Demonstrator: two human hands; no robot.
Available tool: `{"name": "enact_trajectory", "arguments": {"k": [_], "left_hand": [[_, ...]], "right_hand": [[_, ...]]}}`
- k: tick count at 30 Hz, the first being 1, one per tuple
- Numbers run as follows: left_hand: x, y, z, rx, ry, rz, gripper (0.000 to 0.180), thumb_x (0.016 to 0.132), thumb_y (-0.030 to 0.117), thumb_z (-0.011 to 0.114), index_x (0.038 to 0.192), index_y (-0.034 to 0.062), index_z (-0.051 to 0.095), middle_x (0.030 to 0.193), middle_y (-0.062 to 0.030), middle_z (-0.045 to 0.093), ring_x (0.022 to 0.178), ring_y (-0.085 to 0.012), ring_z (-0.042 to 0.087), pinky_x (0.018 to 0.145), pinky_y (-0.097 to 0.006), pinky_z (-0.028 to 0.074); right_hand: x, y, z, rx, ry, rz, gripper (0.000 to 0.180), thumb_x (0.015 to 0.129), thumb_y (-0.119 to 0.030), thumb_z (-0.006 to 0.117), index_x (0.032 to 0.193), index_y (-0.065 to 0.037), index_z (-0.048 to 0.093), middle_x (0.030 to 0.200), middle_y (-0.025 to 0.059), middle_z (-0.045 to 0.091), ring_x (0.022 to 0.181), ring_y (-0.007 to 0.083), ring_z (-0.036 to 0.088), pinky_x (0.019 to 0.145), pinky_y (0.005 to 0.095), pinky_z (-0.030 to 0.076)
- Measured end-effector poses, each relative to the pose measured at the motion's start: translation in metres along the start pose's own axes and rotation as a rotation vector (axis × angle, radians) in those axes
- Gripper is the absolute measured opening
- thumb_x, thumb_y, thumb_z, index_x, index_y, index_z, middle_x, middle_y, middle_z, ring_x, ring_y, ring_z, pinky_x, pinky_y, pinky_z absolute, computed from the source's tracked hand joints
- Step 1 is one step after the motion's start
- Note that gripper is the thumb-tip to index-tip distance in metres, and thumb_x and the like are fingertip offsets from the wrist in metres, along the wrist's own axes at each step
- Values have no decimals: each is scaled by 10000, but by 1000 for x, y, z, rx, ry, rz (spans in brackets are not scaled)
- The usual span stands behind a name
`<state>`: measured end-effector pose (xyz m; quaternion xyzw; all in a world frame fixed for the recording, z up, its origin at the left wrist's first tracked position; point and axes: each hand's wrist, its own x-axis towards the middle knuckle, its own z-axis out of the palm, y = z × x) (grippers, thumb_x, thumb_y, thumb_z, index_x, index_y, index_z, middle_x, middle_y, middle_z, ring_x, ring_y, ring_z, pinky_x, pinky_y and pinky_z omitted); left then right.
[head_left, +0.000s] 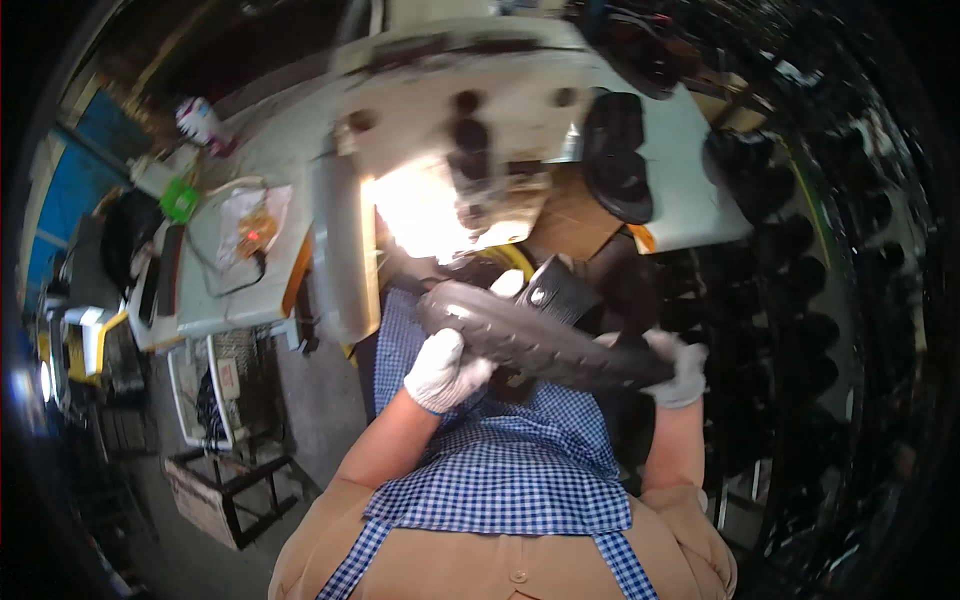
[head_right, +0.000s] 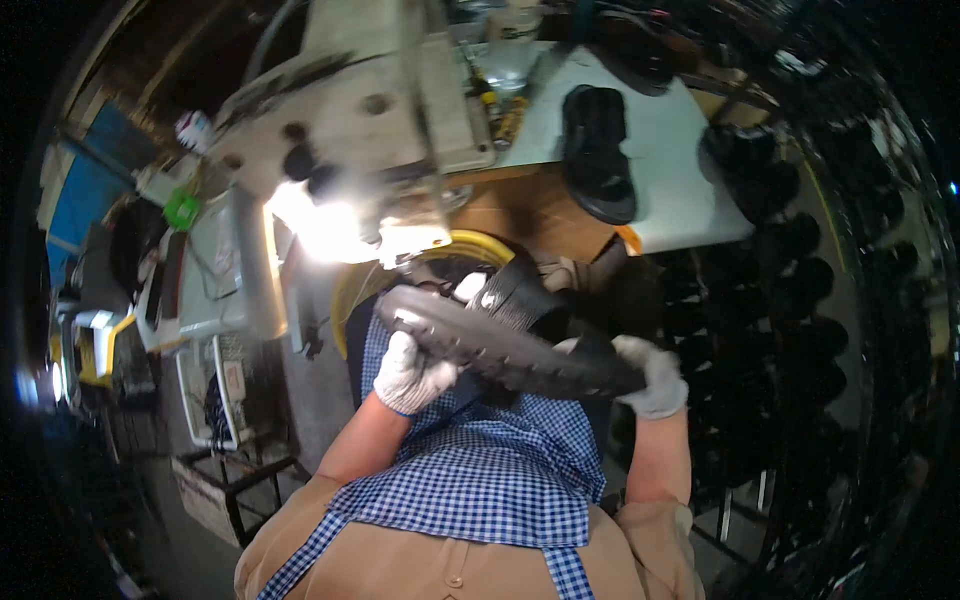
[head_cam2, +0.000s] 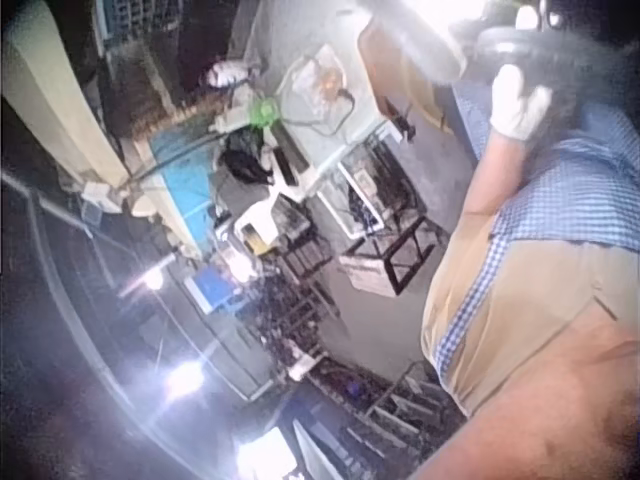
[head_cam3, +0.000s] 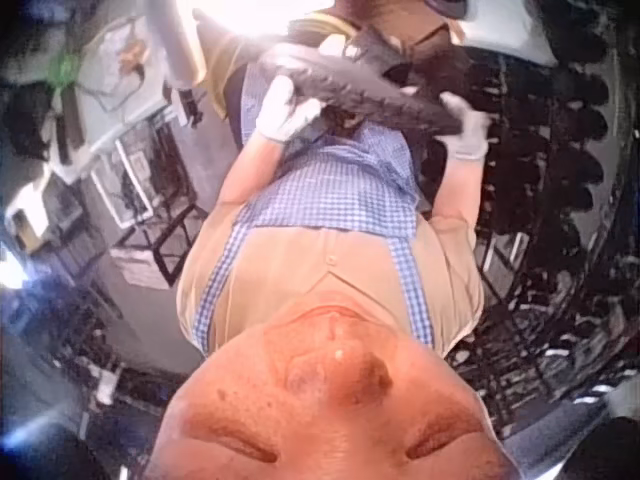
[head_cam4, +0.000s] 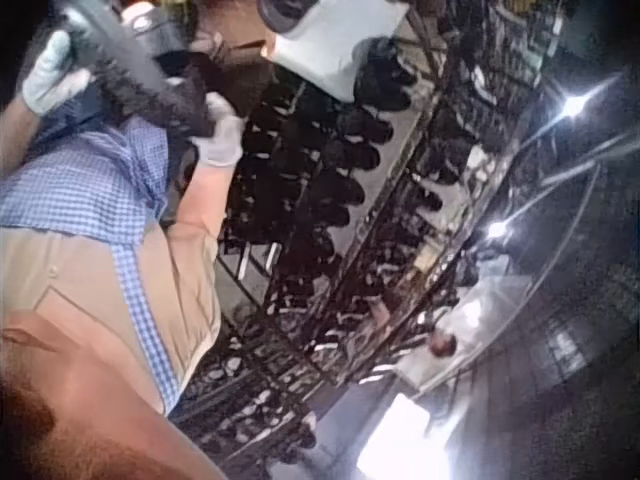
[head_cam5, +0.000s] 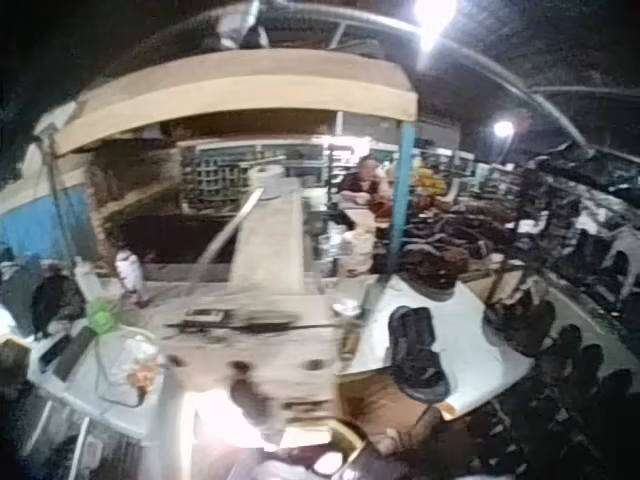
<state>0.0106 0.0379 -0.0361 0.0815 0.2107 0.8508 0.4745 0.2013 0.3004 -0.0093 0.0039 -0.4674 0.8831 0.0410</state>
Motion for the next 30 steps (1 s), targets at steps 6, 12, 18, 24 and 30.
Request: {"name": "enact_trajectory", "arguments": {"k": [6, 12, 18, 24, 30], "left_hand": [[26, -8, -38, 144, 26, -20, 633, 881, 572, 683, 1326, 143, 544, 1353, -108, 602, 1263, -311, 562, 1061, -520, 477], [33, 0, -64, 305, 244, 73, 318, 947, 297, 690, 1167, 74, 631, 1157, -78, 673, 928, -189, 637, 812, -317, 508], [-1, -6, -61, 418, 348, -20, 278, 904, 256, 746, 1106, 92, 649, 1097, -60, 706, 862, -158, 637, 661, -262, 448], [-4, -10, -56, 301, 446, -31, 157, 920, 139, 716, 1056, 91, 654, 1058, -77, 699, 852, -188, 634, 770, -310, 526], [11, -12, -68, 414, 300, 6, 178, 938, 195, 704, 1072, 90, 652, 1108, -53, 680, 867, -184, 624, 788, -308, 511]], "right_hand": [[-60, 5, 15, -259, 234, 268, 435, 873, -214, 709, 1196, 75, 674, 1388, 239, 576, 1332, 320, 517, 1146, 428, 358], [2, -28, -18, -582, 992, -416, 139, 853, -128, 697, 921, -7, 708, 984, 139, 673, 873, 287, 622, 820, 388, 495], [116, -79, -102, -2219, 519, -11, 485, 959, -411, 472, 820, -34, 745, 897, 197, 727, 942, 368, 675, 946, 476, 470], [180, -57, -99, -1975, 986, -362, 408, 775, -463, 687, 731, -60, 740, 858, 101, 715, 968, 311, 621, 919, 431, 462], [100, -30, -94, -2013, 832, -425, 284, 763, -380, 720, 712, -101, 741, 775, 51, 676, 980, 253, 591, 944, 408, 437]]}}
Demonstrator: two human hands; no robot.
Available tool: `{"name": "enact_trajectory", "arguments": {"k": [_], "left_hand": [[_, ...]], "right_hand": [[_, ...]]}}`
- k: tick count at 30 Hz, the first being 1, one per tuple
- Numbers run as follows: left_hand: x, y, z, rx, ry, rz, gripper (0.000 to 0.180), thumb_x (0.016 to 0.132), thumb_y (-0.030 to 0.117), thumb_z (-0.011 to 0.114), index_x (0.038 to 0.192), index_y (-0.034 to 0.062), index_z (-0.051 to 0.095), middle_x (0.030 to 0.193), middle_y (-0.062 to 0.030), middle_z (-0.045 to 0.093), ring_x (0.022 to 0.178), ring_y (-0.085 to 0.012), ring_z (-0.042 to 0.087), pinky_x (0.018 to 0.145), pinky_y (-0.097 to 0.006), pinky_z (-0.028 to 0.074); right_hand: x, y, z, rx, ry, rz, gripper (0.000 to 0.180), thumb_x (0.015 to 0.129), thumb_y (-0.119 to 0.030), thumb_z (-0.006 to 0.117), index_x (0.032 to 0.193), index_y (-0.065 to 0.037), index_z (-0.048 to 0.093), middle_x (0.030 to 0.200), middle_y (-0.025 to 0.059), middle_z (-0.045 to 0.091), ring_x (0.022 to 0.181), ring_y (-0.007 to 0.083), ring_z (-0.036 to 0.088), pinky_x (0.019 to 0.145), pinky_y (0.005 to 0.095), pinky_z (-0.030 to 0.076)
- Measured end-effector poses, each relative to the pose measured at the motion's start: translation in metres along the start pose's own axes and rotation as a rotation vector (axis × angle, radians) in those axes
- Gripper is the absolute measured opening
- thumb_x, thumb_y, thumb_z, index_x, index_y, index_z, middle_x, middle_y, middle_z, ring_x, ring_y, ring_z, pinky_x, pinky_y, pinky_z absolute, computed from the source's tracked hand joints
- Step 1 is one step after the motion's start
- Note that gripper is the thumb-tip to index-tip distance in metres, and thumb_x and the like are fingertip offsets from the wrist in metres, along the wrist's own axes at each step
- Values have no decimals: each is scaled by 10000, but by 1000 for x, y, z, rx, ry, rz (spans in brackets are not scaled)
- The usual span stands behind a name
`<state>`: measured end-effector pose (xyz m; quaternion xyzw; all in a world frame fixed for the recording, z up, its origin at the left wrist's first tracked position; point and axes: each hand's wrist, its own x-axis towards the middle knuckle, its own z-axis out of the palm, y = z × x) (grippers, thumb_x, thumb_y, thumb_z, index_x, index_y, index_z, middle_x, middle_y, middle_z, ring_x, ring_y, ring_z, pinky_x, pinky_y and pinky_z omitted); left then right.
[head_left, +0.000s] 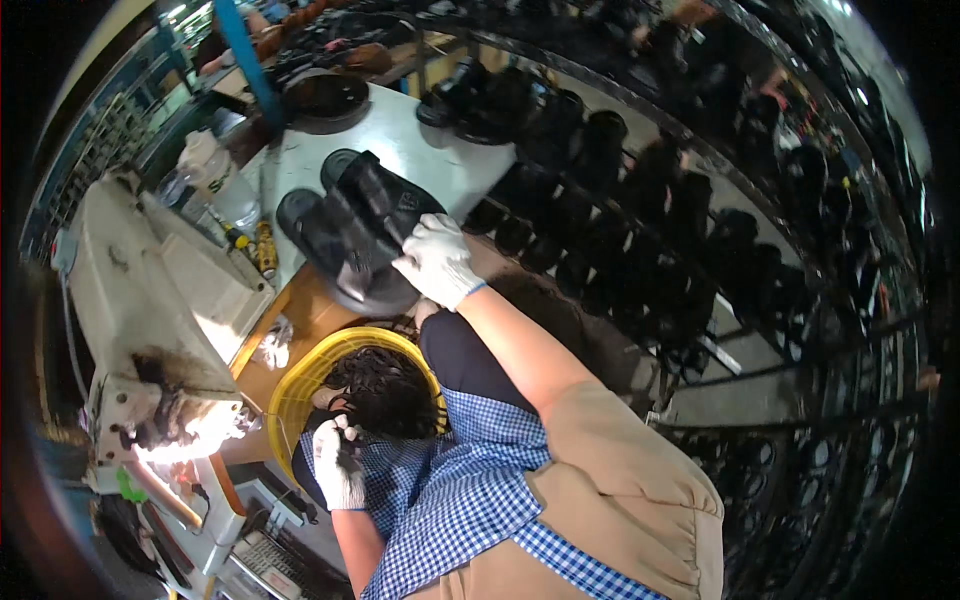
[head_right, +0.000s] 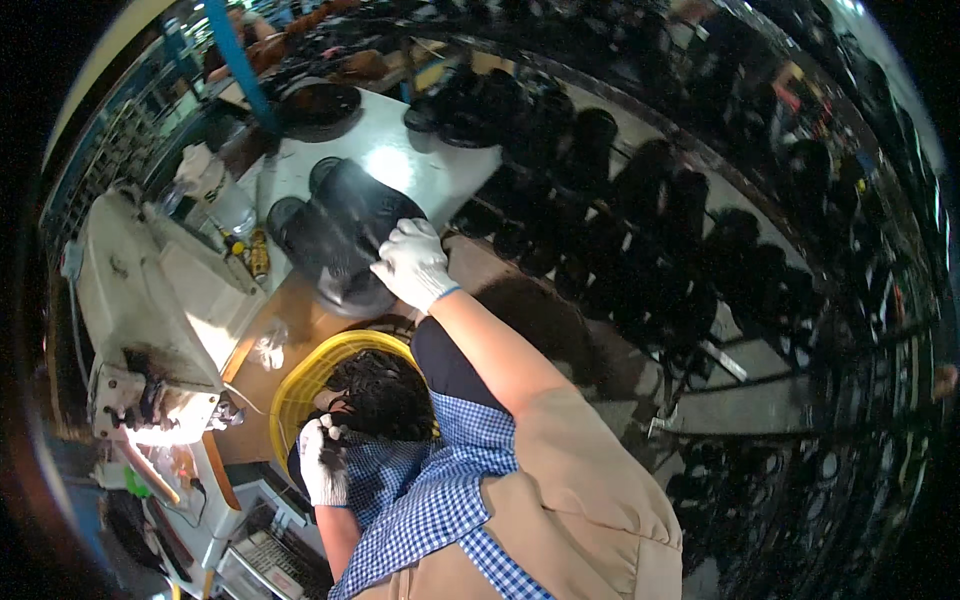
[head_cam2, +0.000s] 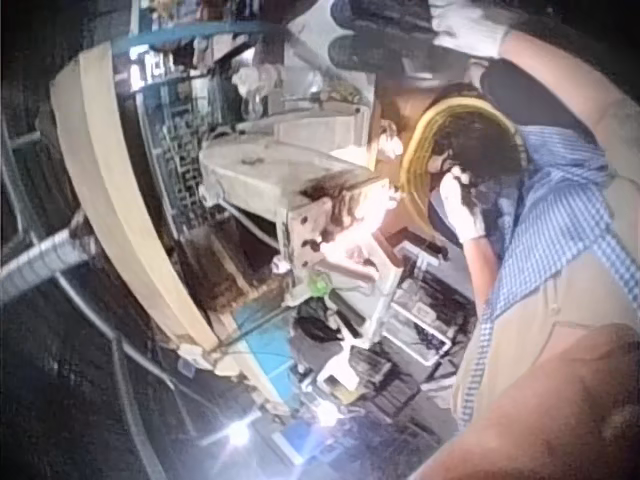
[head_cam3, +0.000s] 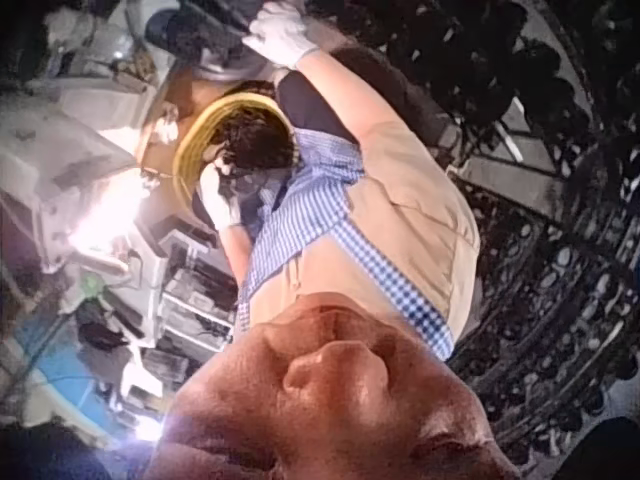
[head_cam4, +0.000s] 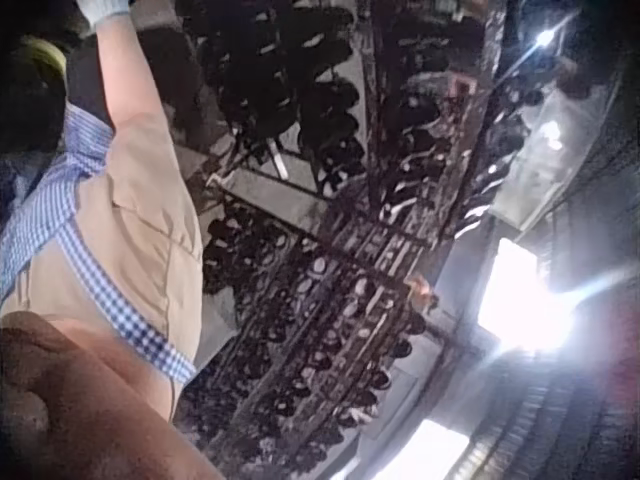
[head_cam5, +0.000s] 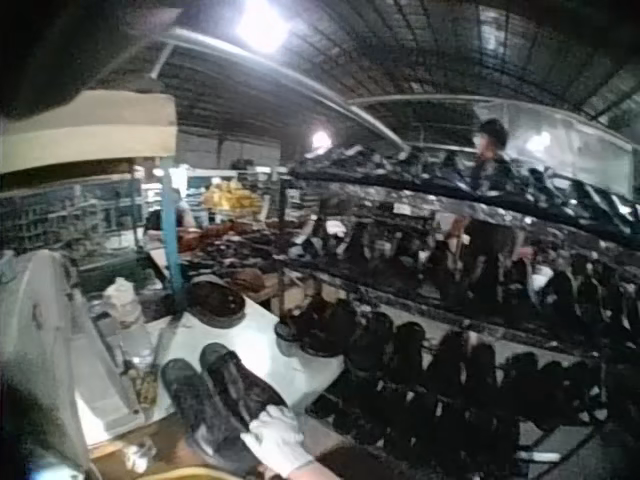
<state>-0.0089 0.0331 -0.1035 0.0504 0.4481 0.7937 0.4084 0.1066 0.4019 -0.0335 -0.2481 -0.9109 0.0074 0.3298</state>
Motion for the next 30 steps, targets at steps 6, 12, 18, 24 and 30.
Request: {"name": "enact_trajectory", "arguments": {"k": [6, 12, 18, 24, 30], "left_hand": [[52, 3, -34, 360, -56, -17, 150, 976, 187, 663, 1064, 67, 645, 1001, -40, 659, 797, -133, 589, 717, -258, 499], [107, -10, -62, 586, -246, -84, 53, 986, 109, 582, 986, 73, 622, 854, 17, 539, 719, -83, 474, 693, -235, 444], [125, 3, -54, 1581, -399, -184, 342, 853, 44, 657, 1190, 63, 710, 1057, -70, 719, 1031, -185, 655, 965, -305, 483], [121, 6, -23, 1551, -269, -171, 391, 840, 51, 711, 1227, 0, 688, 1256, -117, 699, 1200, -207, 629, 1065, -326, 449], [120, -4, 7, 1570, -346, -182, 343, 898, 76, 692, 1227, -18, 670, 1210, -114, 710, 1129, -206, 656, 1049, -314, 460]], "right_hand": [[-178, 16, -94, -28, -4, 235, 210, 661, -284, 726, 728, -85, 719, 840, 81, 655, 1016, 306, 601, 964, 492, 463], [-374, 39, -136, -405, 318, 823, 164, 635, -186, 747, 630, -58, 646, 734, 147, 615, 822, 401, 608, 870, 500, 504], [-519, 104, -162, -761, 517, 1424, 224, 744, -247, 721, 722, -37, 646, 872, 185, 640, 852, 389, 607, 753, 501, 494], [-569, 221, -239, -941, 225, 1598, 359, 856, -348, 713, 1017, -28, 724, 1093, 200, 679, 1029, 404, 634, 910, 464, 511], [-593, 327, -291, -869, -346, 1528, 535, 964, -483, 496, 1298, -95, 654, 1367, 187, 594, 1264, 369, 560, 1059, 458, 453]]}}
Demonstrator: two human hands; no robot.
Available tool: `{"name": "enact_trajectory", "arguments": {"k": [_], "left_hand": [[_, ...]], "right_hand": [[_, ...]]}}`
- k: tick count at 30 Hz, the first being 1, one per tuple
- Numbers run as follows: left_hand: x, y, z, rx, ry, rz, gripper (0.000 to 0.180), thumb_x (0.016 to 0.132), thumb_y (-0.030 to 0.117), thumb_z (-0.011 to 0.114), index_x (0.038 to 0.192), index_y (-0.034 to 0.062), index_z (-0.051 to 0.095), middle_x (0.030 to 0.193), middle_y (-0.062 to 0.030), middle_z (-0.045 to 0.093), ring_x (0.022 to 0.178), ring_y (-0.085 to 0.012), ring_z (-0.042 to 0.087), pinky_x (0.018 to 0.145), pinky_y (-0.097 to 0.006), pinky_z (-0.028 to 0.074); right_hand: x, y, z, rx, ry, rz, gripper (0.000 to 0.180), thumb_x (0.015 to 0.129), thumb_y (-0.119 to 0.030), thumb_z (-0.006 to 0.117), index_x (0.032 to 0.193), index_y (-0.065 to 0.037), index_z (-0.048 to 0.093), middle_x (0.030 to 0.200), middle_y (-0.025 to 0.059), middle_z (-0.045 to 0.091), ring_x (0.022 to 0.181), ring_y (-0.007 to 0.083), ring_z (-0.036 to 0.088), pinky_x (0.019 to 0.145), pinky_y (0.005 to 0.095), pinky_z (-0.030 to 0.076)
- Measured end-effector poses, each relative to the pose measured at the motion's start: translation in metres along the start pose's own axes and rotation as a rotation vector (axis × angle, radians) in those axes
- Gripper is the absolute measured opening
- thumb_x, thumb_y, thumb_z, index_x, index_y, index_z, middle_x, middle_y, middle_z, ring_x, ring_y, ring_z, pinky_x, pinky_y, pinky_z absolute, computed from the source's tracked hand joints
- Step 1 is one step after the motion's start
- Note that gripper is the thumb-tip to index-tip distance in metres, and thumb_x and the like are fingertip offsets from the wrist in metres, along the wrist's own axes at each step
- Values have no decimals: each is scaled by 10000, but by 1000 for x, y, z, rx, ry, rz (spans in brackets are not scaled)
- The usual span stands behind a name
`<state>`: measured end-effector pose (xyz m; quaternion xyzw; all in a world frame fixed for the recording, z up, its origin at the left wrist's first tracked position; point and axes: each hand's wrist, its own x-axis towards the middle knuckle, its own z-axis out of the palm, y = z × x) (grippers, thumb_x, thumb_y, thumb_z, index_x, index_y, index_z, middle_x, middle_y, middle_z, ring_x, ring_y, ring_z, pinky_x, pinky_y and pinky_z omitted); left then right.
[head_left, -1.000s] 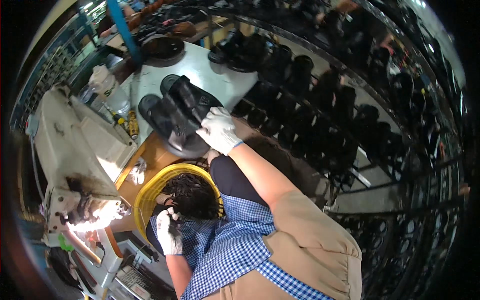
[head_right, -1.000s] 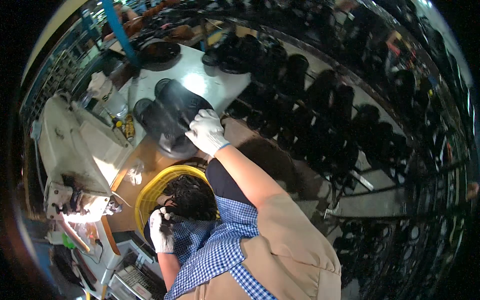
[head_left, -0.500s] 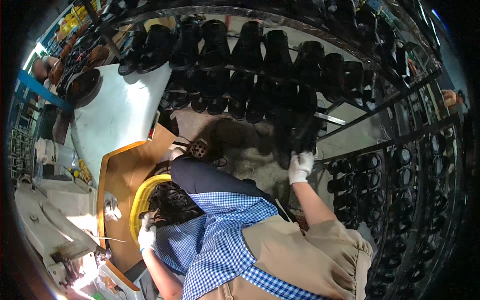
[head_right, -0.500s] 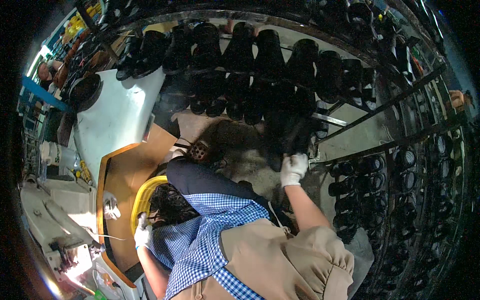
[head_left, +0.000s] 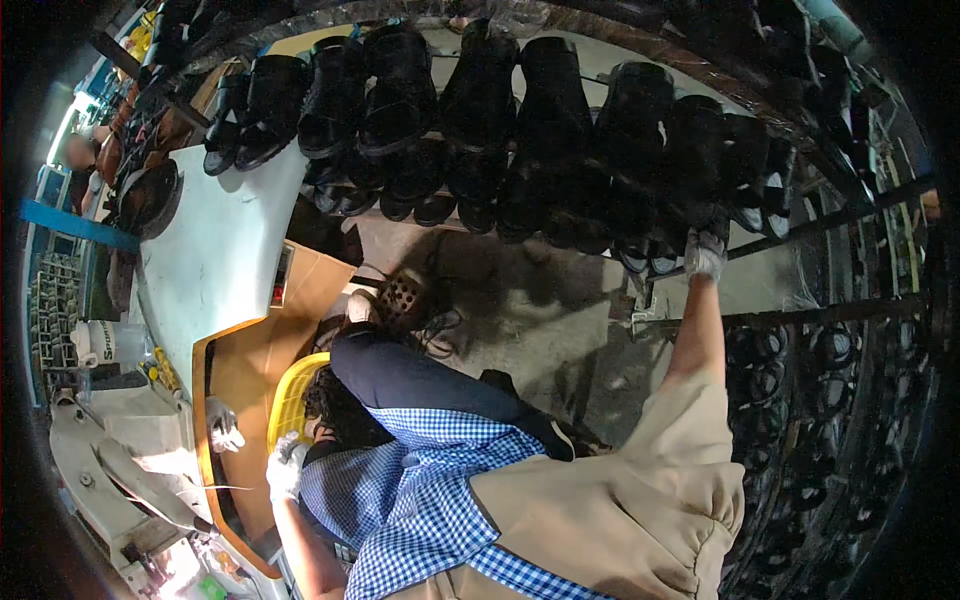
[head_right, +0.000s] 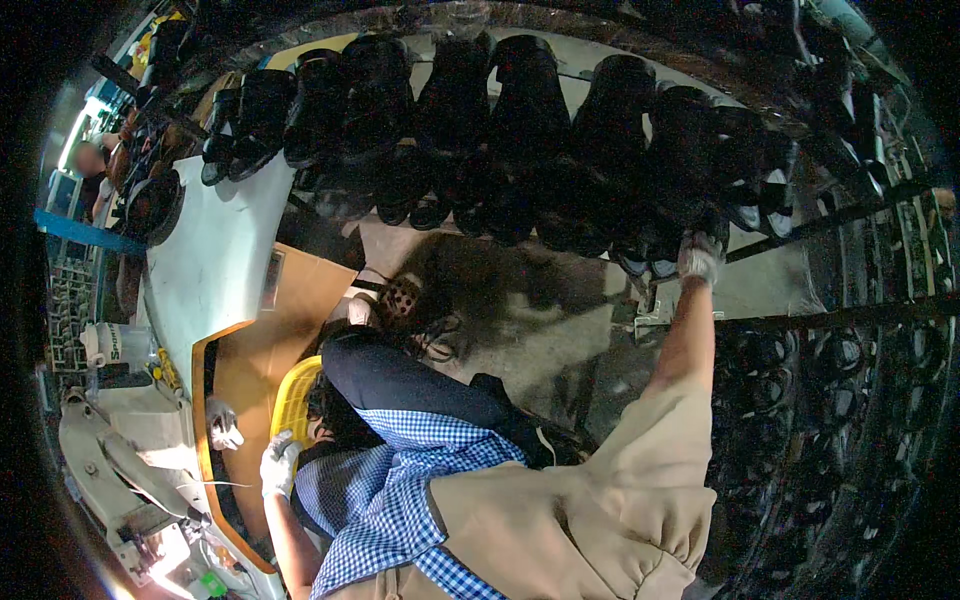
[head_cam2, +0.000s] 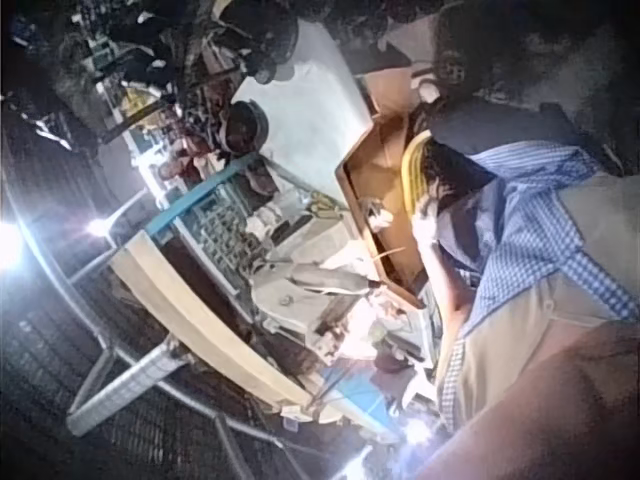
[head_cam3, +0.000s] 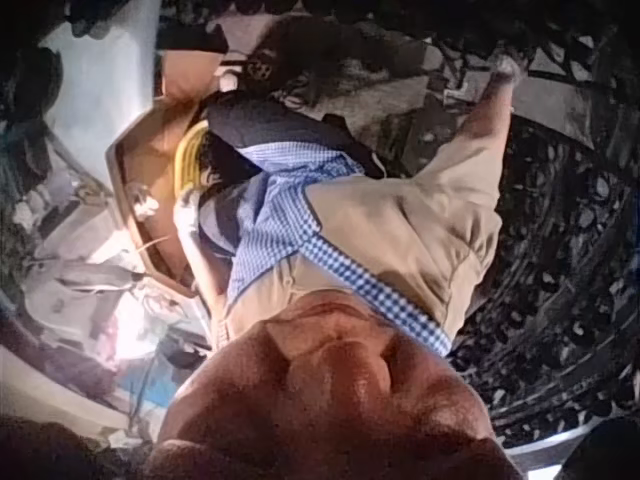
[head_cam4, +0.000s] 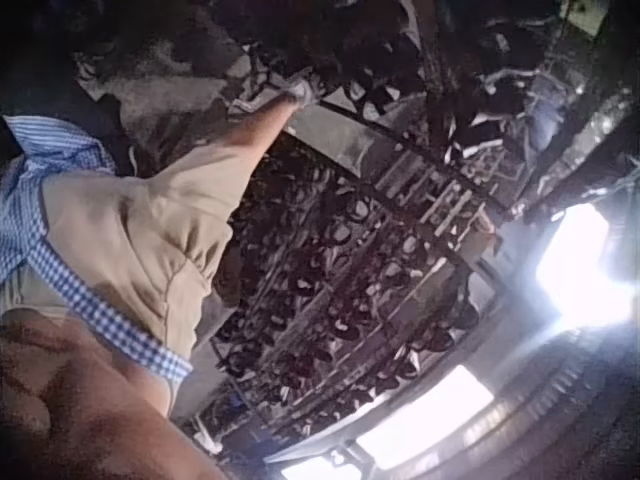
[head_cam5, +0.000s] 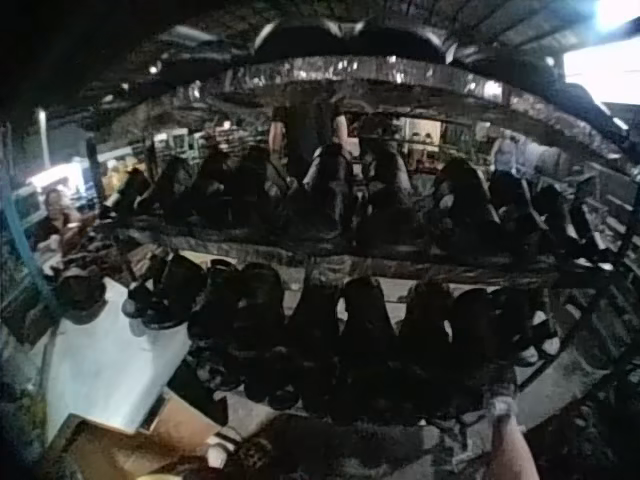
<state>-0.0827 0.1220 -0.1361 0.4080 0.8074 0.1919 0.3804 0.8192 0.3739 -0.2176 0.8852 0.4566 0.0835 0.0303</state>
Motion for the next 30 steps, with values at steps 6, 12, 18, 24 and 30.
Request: {"name": "enact_trajectory", "arguments": {"k": [6, 12, 18, 24, 30], "left_hand": [[-4, 10, 18, 87, 25, 62, 281, 896, 143, 706, 1146, 16, 708, 1161, -96, 727, 1105, -188, 662, 1008, -313, 474], [-23, 30, 35, 94, 47, 36, 268, 866, 151, 715, 1105, 29, 726, 1121, -104, 743, 1068, -203, 688, 981, -316, 494], [-34, 47, 42, 50, 64, 95, 297, 881, 234, 679, 1134, 87, 731, 1095, -92, 747, 1066, -248, 694, 965, -341, 511], [-59, 20, 57, -43, 62, 120, 332, 908, 267, 674, 1174, 71, 709, 1080, -94, 728, 1048, -248, 688, 951, -339, 516], [-78, 7, 60, -118, 83, 86, 361, 929, 279, 664, 1202, 45, 696, 1094, -96, 719, 1070, -249, 676, 962, -337, 509]], "right_hand": [[25, 2, 22, -241, -408, 43, 408, 973, -326, 537, 1312, -125, 645, 1319, 168, 644, 1245, 322, 605, 1052, 421, 480], [-39, -116, -36, 58, 285, -434, 521, 973, -421, 541, 1443, -196, 548, 1334, 178, 623, 1208, 334, 606, 983, 464, 511], [-9, -206, -91, 89, -398, -212, 821, 897, -515, 635, 1577, -195, 305, 1454, 194, 533, 1291, 374, 552, 1061, 479, 466], [14, -212, -74, 82, -433, -173, 675, 923, -462, 585, 1544, -279, 394, 1475, 123, 540, 1293, 378, 561, 1056, 537, 469], [26, -203, -53, 145, -401, -201, 648, 909, -324, 581, 1515, -144, 437, 1451, 234, 523, 1312, 394, 532, 1066, 469, 464]]}}
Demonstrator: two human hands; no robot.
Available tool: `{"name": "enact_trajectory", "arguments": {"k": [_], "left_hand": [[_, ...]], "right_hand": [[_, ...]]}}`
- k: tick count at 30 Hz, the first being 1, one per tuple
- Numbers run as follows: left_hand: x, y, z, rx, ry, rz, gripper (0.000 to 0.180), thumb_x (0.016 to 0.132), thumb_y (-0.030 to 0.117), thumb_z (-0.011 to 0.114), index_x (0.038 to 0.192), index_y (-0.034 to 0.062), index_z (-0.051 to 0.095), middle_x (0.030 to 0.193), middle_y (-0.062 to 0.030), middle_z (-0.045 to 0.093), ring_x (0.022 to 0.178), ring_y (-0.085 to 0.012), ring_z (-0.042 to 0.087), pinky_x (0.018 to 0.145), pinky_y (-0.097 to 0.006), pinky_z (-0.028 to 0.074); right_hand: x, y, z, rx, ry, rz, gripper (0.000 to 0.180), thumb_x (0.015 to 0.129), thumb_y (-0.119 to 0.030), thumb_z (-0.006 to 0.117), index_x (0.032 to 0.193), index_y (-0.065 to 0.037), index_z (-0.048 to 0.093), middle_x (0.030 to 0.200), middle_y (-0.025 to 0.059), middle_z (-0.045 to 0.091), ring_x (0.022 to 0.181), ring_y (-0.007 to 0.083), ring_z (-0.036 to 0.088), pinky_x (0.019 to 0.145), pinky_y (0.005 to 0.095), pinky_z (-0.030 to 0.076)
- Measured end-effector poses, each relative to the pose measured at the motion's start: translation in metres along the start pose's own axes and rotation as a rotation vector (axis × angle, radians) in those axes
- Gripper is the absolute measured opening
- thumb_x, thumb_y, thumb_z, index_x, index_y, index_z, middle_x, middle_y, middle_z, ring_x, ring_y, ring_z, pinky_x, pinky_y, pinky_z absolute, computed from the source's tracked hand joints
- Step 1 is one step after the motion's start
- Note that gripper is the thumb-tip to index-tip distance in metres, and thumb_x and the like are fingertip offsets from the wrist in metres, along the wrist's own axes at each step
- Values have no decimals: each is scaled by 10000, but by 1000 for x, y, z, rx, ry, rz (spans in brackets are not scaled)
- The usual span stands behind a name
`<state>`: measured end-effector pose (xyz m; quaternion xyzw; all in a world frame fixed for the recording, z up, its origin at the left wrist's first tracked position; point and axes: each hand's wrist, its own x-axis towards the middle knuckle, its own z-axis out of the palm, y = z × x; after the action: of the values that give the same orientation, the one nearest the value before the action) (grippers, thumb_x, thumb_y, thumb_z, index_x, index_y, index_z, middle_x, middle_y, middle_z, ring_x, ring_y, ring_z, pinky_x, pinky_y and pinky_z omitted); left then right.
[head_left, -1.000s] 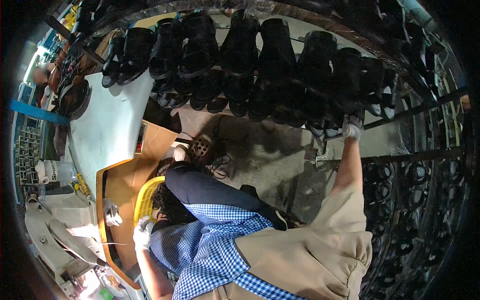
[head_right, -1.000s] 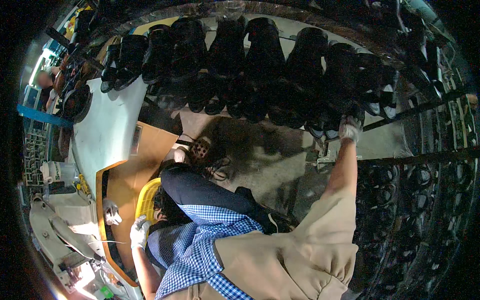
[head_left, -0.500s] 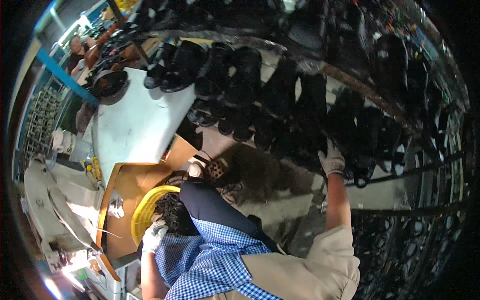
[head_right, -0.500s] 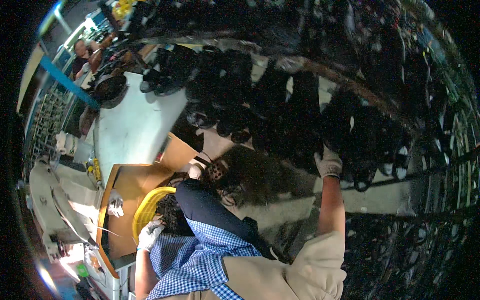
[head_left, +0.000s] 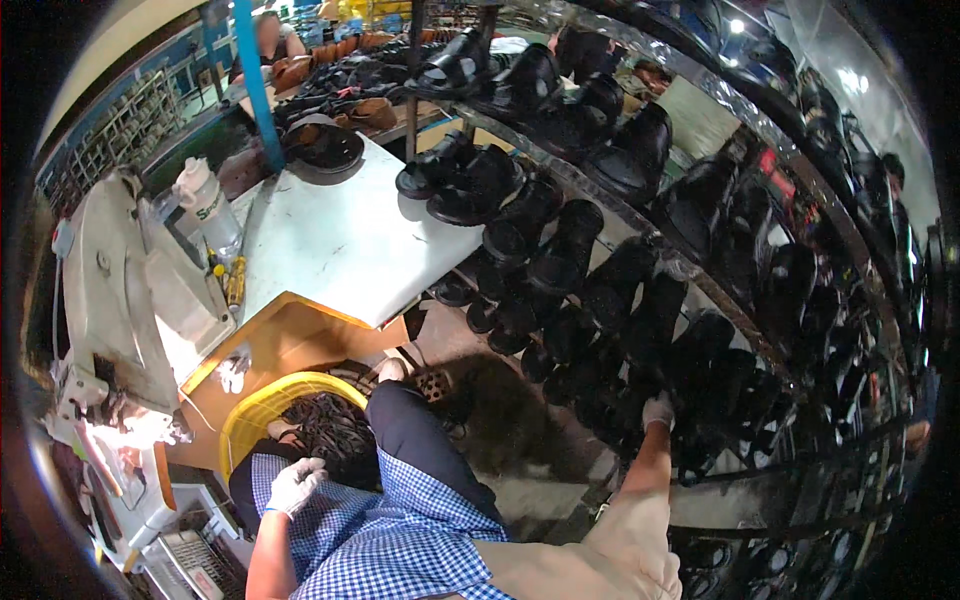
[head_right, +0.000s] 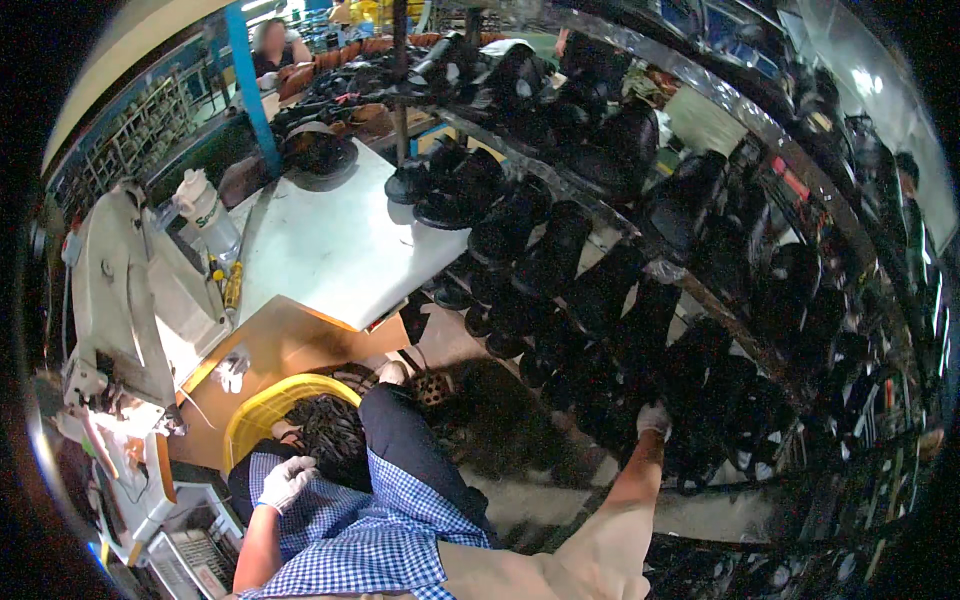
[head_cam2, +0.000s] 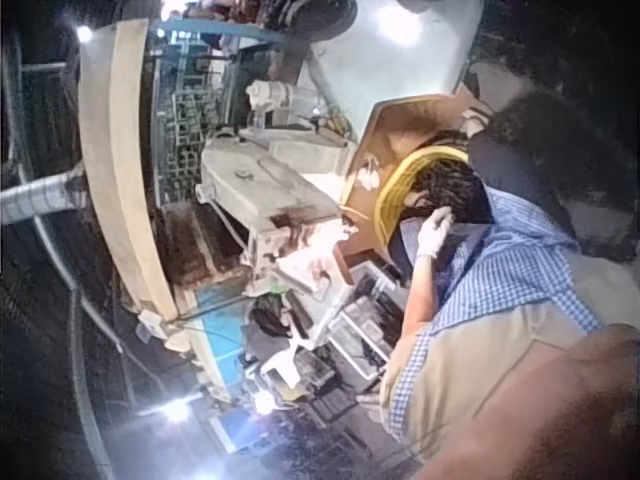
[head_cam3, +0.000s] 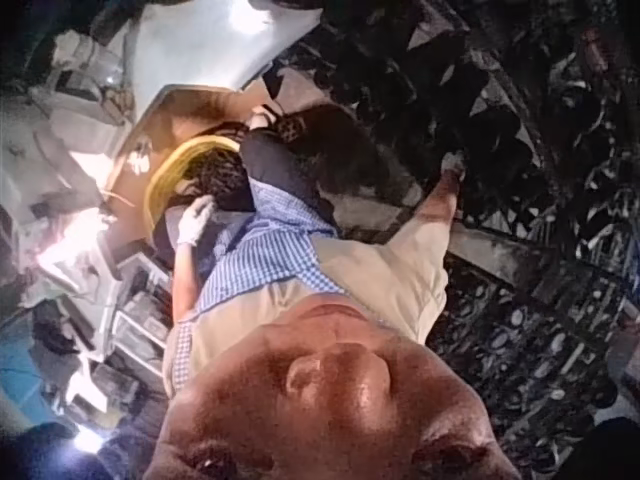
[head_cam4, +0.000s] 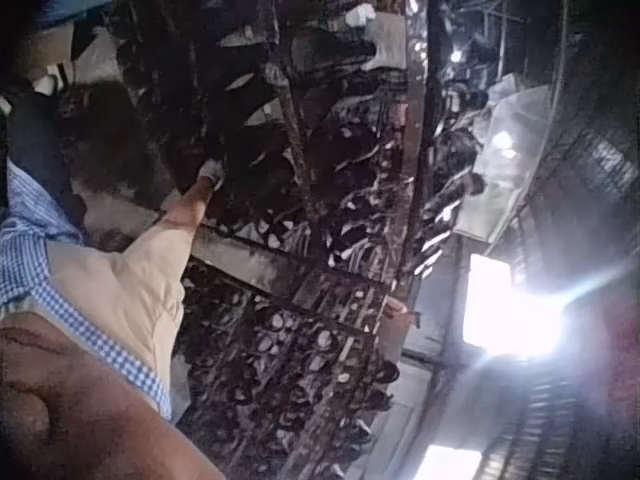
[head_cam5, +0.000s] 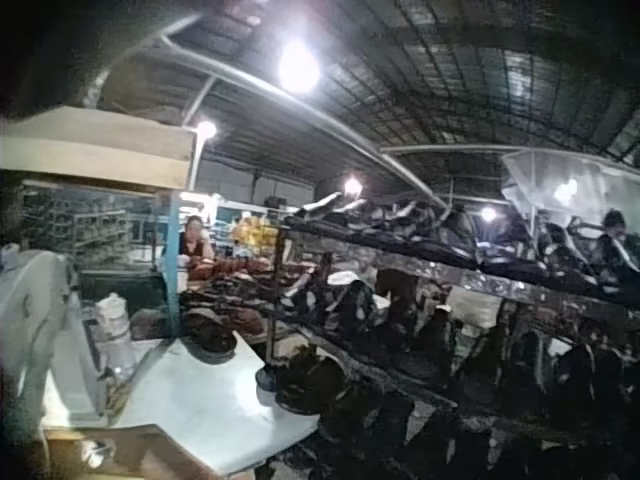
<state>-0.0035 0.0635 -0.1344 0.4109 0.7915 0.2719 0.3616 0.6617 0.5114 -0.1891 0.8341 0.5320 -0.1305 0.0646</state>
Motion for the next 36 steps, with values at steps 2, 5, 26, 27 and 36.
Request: {"name": "enact_trajectory", "arguments": {"k": [2, 5, 26, 27, 36], "left_hand": [[1, 1, 3, 6, -18, -30, 366, 933, 277, 655, 1212, 43, 693, 1121, -101, 718, 1088, -243, 672, 981, -336, 502], [5, 0, 7, -20, -54, 33, 373, 932, 270, 648, 1221, 37, 688, 1158, -107, 717, 1121, -241, 668, 988, -339, 502], [20, -30, 33, -203, 141, 38, 326, 925, 116, 615, 1235, 32, 670, 1049, -71, 737, 1010, -198, 678, 957, -314, 500], [21, -32, 31, -311, 93, -82, 319, 935, 131, 606, 1231, 34, 674, 1004, -61, 745, 964, -194, 688, 925, -315, 513], [-25, -11, 2, -336, 223, 75, 640, 838, 83, 761, 1425, 25, 511, 1349, -134, 611, 1243, -232, 597, 1077, -351, 461]], "right_hand": [[-4, -7, 2, -138, -149, 78, 679, 899, -317, 603, 1530, -152, 416, 1463, 225, 518, 1323, 393, 526, 1076, 460, 459], [-16, -25, -5, -198, -194, 33, 754, 924, -366, 612, 1590, -210, 294, 1360, 167, 624, 1153, 382, 653, 959, 542, 523], [-307, -68, 72, 1797, -9, -356, 541, 827, 66, 586, 1357, -16, 511, 1328, 148, 582, 1132, 309, 605, 961, 427, 543], [-323, -93, 56, 1333, 185, -343, 513, 770, 59, 629, 1274, -12, 562, 1190, 122, 651, 1039, 272, 646, 953, 418, 540], [-359, -394, -90, 367, 558, -1380, 447, 662, -228, 835, 1015, -69, 610, 797, 163, 668, 691, 391, 661, 637, 470, 535]]}}
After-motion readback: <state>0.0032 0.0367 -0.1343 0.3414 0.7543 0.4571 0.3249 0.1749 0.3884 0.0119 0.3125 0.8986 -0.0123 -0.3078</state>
